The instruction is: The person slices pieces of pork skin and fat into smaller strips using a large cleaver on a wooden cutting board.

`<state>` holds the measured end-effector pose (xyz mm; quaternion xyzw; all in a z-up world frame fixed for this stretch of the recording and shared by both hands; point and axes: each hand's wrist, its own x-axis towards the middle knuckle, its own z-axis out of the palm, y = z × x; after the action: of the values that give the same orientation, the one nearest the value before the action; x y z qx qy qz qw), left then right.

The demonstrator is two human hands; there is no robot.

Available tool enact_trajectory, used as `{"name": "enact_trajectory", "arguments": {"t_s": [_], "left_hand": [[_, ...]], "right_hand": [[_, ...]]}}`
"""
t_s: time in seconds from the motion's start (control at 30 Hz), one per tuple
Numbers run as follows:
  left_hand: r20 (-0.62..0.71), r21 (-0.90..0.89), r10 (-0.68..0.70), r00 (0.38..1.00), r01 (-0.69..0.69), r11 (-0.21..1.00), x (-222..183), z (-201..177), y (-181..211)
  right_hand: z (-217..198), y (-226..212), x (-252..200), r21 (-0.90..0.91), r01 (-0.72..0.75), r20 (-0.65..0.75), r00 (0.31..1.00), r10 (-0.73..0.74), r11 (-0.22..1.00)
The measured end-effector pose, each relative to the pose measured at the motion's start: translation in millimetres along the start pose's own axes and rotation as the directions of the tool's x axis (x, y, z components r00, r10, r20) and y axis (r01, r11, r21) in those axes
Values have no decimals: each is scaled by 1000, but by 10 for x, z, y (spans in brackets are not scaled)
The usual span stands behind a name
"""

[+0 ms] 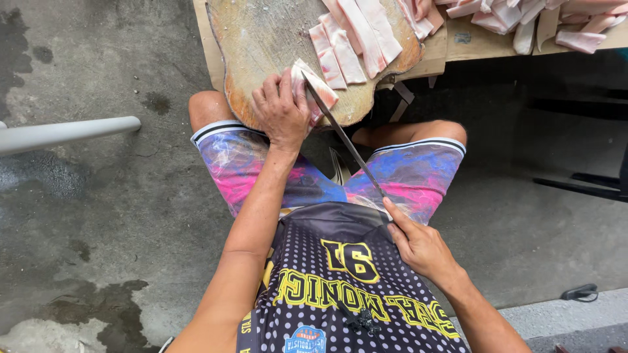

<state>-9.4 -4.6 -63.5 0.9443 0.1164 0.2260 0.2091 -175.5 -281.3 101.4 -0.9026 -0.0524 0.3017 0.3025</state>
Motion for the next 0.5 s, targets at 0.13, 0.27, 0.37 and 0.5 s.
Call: {"name": "enact_trajectory", "arguments": {"t_s": [0.13, 0.27, 0.37, 0.5], "left_hand": [[43, -33, -38, 998, 39, 999, -14, 46, -31], [12, -65, -39, 999, 40, 997, 1, 68, 44], [7, -83, -37, 999, 38, 996, -25, 46, 3], [-34, -83, -42, 999, 40, 996, 48, 76, 17]], "right_hand": [[210, 21, 561, -3, 13, 5, 1000, -13, 1000], [537, -36, 1394, 14, 140, -113, 984, -138, 990], [618, -37, 1457, 77, 321, -251, 923, -293, 944], [325, 158, 651, -34, 172, -152, 973, -175, 985]]}}
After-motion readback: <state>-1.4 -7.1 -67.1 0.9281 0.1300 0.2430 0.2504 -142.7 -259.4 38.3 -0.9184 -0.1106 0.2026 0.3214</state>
